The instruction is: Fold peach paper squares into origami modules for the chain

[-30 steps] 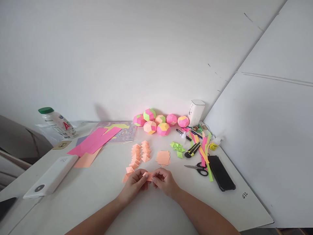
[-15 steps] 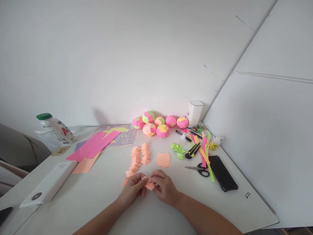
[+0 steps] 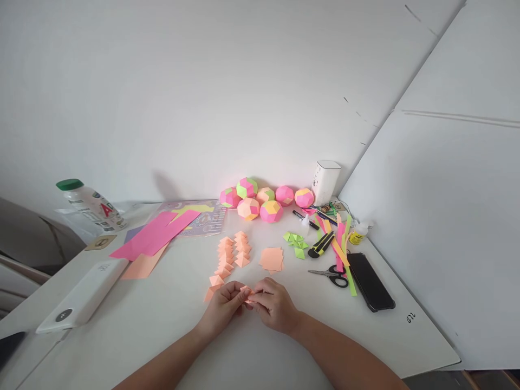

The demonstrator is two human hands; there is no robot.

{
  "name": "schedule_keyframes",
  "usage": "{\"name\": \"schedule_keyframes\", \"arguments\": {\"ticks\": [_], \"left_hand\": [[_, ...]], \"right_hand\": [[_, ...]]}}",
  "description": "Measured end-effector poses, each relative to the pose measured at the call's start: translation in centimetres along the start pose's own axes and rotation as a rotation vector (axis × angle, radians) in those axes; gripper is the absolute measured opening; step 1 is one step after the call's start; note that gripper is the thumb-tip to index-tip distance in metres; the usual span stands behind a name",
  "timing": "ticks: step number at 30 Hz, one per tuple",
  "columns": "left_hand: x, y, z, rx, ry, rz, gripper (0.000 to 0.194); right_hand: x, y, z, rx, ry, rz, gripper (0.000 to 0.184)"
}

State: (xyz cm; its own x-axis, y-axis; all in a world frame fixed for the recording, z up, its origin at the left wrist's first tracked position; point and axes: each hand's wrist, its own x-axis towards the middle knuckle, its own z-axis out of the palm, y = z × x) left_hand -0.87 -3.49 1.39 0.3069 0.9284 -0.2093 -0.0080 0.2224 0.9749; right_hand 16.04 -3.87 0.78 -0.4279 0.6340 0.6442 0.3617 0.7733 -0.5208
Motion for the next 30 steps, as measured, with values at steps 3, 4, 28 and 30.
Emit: {"name": "schedule_keyframes", "arguments": {"ticks": [3, 4, 28, 30], "left_hand": [[0.0, 0.0, -0.1, 0.021, 0.001, 0.008, 0.035], [0.0, 0.0, -0.2, 0.027, -0.004, 0.000, 0.034], [-0.1, -1.2, -0.6, 0.207, -0.135, 0.146, 0.036], [-0.1, -1.4, -0.6, 0.212, -0.139, 0.157, 0.036]], "right_hand": [[0.0, 0.0, 0.1, 0.086, -0.015, 0.099, 0.019], [0.0, -0.1, 0.2, 0.123, -0.021, 0.146, 0.020], [0.6, 0.1, -0.2, 0.664, -0.034, 0.861, 0.019], [0.6, 0.1, -0.2, 0.670, -0.048, 0.844, 0.018]]}}
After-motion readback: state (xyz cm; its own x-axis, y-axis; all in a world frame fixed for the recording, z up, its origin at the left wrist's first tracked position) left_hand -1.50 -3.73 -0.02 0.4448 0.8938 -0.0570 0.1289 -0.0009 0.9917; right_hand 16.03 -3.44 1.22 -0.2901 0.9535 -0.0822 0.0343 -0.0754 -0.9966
